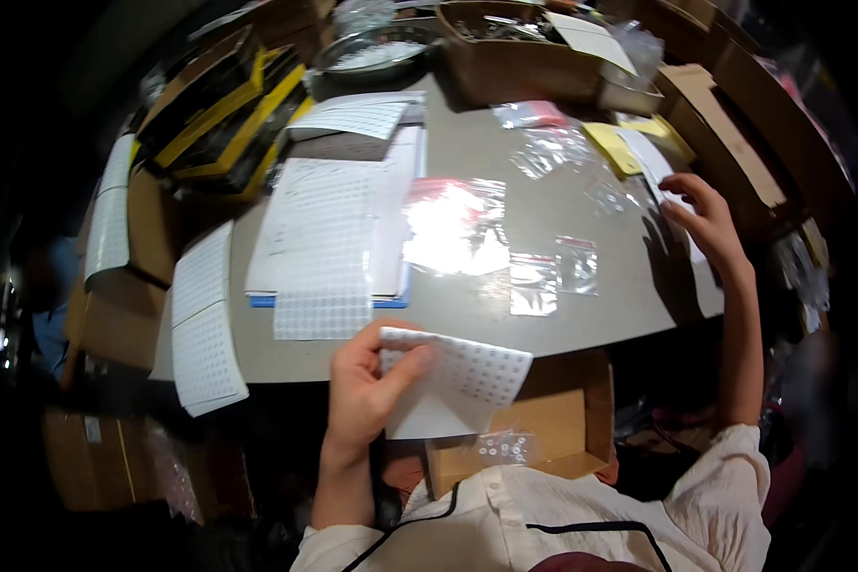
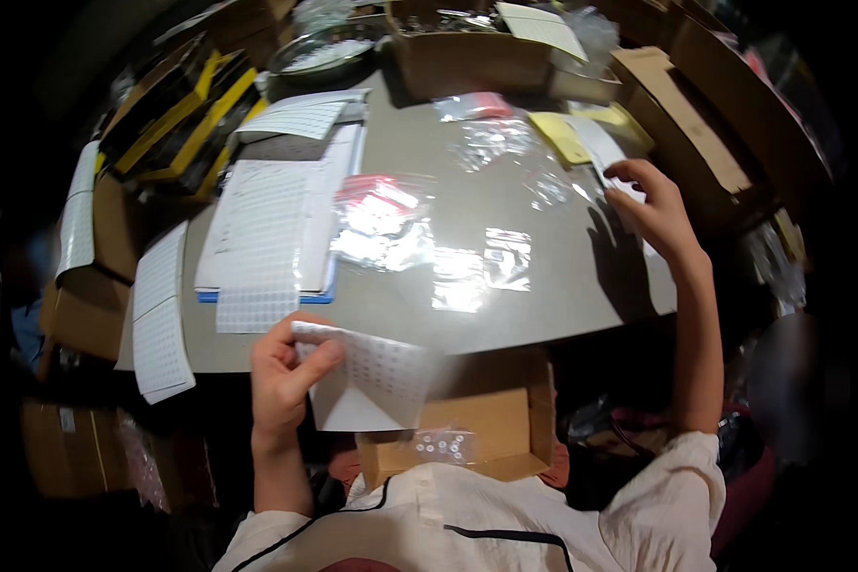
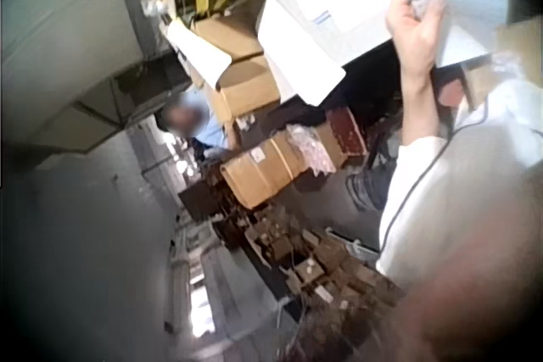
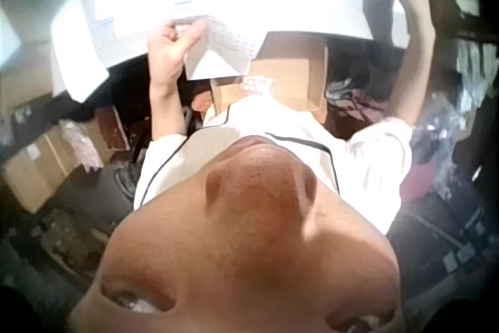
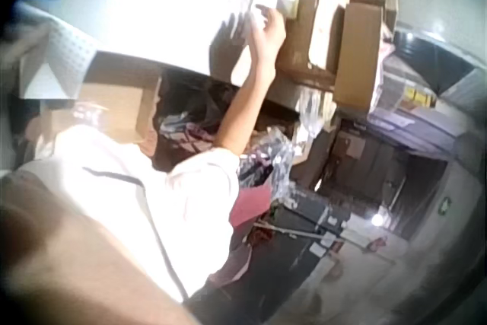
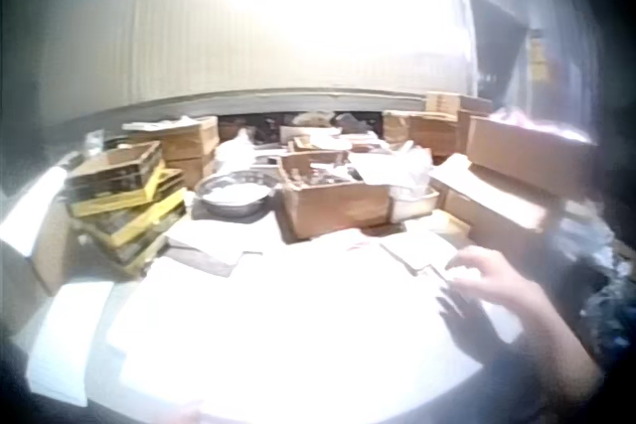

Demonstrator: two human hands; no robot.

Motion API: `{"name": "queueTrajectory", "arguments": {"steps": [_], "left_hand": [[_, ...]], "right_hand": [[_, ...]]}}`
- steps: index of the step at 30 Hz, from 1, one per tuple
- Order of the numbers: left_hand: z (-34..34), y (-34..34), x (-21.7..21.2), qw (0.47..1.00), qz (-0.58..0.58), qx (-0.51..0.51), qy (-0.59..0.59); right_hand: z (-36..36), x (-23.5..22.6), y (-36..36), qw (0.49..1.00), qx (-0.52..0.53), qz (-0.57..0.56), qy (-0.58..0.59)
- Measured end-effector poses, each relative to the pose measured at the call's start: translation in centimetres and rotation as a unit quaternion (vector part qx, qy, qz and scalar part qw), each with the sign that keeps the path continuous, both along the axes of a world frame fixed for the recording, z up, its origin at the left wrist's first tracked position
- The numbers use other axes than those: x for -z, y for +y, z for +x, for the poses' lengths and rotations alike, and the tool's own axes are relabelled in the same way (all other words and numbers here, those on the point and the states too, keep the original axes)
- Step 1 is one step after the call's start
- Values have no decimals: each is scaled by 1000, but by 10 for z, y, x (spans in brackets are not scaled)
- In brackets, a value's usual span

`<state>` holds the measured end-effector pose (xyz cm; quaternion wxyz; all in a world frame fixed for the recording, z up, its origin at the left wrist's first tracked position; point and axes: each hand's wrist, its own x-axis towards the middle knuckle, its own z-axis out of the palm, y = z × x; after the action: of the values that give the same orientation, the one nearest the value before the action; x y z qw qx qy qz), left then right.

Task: The person peels small circular stickers from a sheet and places them into a clear plastic bag. They repeatedly handle the sticker sheet, peel off individual stickers, and deposit them into the bag on the table.

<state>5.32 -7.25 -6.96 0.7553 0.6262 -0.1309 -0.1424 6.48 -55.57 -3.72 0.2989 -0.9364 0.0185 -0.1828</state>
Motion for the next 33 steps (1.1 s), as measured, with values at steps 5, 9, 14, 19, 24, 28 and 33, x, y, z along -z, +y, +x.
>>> {"name": "queueTrajectory", "arguments": {"steps": [5,9,14,19,24,28,33], "left_hand": [[-1,8,3,1000,17,16,-18],[-3,8,-3,1000,16,9,2],[-8,12,-2,1000,13,10,16],[-1,7,0,999,0,39,-11],[-2,18,3,992,-54,110,-14],[-10,32,3,989,-105,101,8],[-21,76,7,986,-159,-31,-32]], "right_hand": [[8,-10,30,999,-33,-30,3],[14,5,-7,999,-19,-8,-28],[-1,-10,-41,994,58,90,-39],[-26,-9,-11,991,22,128,-38],[1,-17,130,976,-201,-24,-83],[31,2,244,912,-371,-148,-87],[37,30,330,865,-437,-223,-101]]}}
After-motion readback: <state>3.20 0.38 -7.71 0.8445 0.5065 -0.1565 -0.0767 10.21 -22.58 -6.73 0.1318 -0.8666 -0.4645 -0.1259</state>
